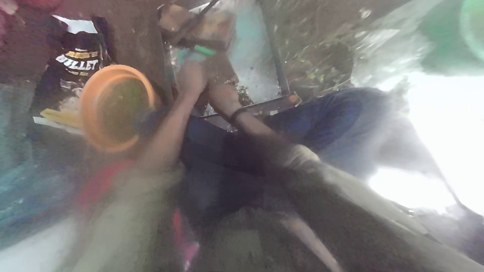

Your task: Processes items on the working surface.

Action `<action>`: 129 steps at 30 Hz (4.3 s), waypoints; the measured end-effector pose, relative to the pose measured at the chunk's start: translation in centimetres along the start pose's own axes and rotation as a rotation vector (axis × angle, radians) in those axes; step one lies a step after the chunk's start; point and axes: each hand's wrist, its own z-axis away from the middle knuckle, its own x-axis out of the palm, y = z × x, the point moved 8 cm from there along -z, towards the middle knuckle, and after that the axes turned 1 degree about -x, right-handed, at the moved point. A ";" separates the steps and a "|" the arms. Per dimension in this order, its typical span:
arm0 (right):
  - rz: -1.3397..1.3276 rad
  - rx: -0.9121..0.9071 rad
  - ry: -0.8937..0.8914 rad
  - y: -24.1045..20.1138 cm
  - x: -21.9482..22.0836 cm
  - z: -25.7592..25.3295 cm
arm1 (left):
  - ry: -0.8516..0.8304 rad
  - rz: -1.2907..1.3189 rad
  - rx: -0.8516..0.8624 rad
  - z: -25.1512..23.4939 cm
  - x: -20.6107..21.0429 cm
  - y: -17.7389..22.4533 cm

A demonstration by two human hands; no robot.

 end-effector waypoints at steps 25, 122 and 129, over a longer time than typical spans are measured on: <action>0.140 -0.025 -0.027 3.2 0.8 4.4 | -0.021 0.079 -0.017 0.1 0.1 0.0; 0.033 -0.049 0.007 -1.5 -1.4 -1.1 | -0.006 0.095 -0.080 -0.1 0.7 -0.7; 0.074 0.023 -0.041 2.0 1.4 3.5 | -0.038 0.117 -0.062 -0.1 0.3 -0.2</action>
